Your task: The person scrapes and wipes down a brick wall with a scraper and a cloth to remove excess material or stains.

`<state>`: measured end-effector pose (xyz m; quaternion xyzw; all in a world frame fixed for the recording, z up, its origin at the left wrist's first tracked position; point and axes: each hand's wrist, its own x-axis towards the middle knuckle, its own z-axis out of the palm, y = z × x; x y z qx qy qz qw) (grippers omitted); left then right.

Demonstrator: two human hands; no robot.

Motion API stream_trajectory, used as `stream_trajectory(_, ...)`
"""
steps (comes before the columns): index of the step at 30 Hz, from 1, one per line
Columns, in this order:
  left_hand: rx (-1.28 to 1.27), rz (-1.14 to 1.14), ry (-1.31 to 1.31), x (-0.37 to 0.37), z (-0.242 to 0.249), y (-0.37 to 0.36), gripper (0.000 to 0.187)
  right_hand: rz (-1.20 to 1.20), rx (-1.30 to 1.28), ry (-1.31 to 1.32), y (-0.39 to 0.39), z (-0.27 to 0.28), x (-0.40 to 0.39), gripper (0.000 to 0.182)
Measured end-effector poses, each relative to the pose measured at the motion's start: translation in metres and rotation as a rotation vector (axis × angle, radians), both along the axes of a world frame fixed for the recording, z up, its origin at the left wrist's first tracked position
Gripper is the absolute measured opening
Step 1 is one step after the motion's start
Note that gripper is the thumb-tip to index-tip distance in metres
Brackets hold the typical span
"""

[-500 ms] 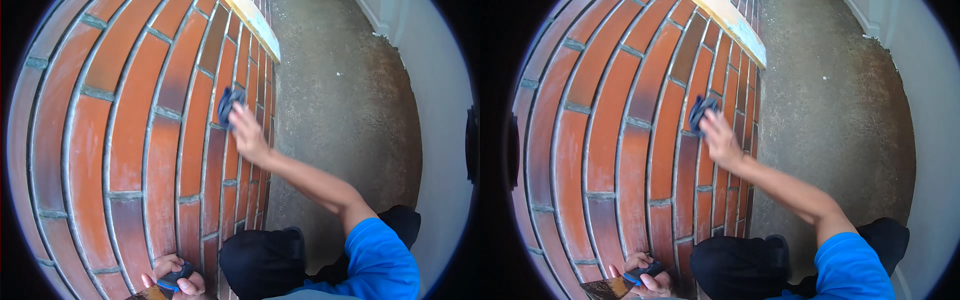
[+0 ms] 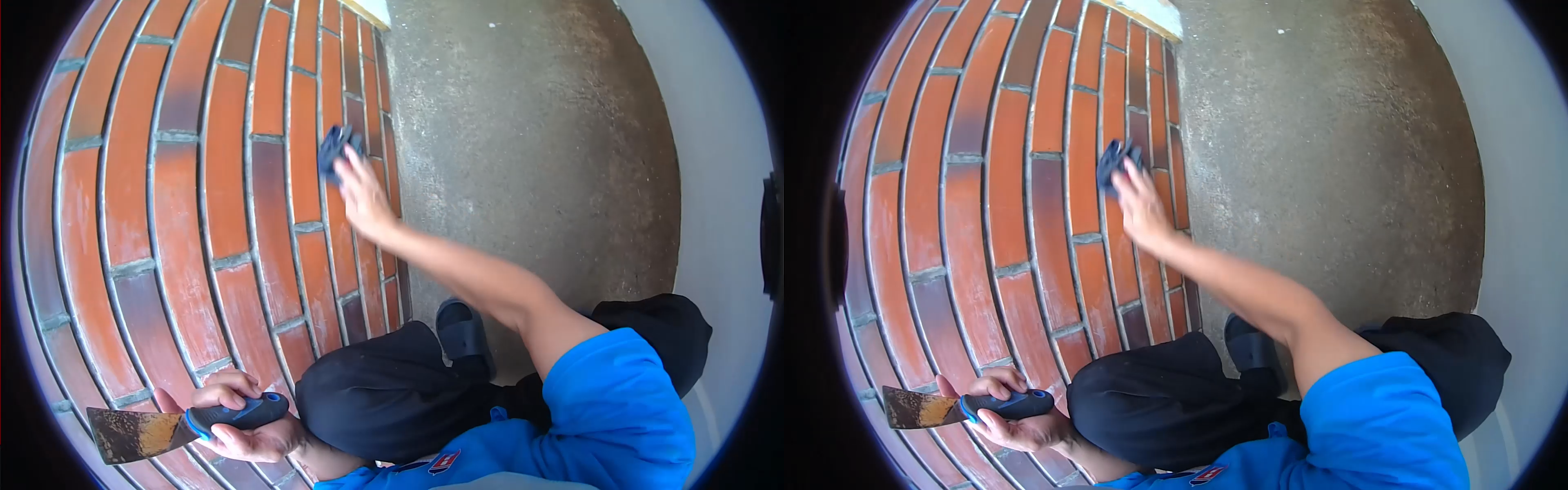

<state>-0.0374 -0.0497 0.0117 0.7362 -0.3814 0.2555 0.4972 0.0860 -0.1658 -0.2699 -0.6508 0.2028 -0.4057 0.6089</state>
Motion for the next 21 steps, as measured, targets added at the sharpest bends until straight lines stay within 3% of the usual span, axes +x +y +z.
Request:
stream_trajectory(3,0.075,0.058,-0.035,0.007,-0.007,0.000,0.081,0.224,-0.088,0.040,0.127,-0.026,-0.101,0.045)
stream_trajectory(5,0.100,0.127,-0.059,0.012,-0.013,0.007,0.083,0.249,-0.230,-0.005,0.180,-0.043,-0.144,0.053)
stream_trajectory(9,0.113,0.034,0.066,0.005,-0.010,0.013,0.086,0.166,-0.111,0.063,0.135,-0.038,-0.102,0.050)
stream_trajectory(11,0.150,0.058,0.047,0.002,-0.005,0.018,0.085,0.120,-0.012,0.230,0.061,-0.022,-0.043,0.047)
stream_trajectory(14,0.175,0.070,0.083,-0.002,0.001,0.038,0.081,0.033,0.091,0.249,-0.030,-0.034,0.035,0.052)
stream_trajectory(16,0.153,0.058,0.115,-0.001,0.003,0.044,0.079,0.071,0.108,0.218,-0.054,-0.050,0.043,0.054)
stream_trajectory(17,0.148,0.061,0.116,-0.003,0.003,0.041,0.070,0.093,0.080,0.224,-0.047,-0.057,0.036,0.055)
stream_trajectory(21,0.183,-0.027,0.100,0.002,0.001,0.048,0.077,0.165,0.232,0.280,0.077,-0.062,-0.066,0.049)
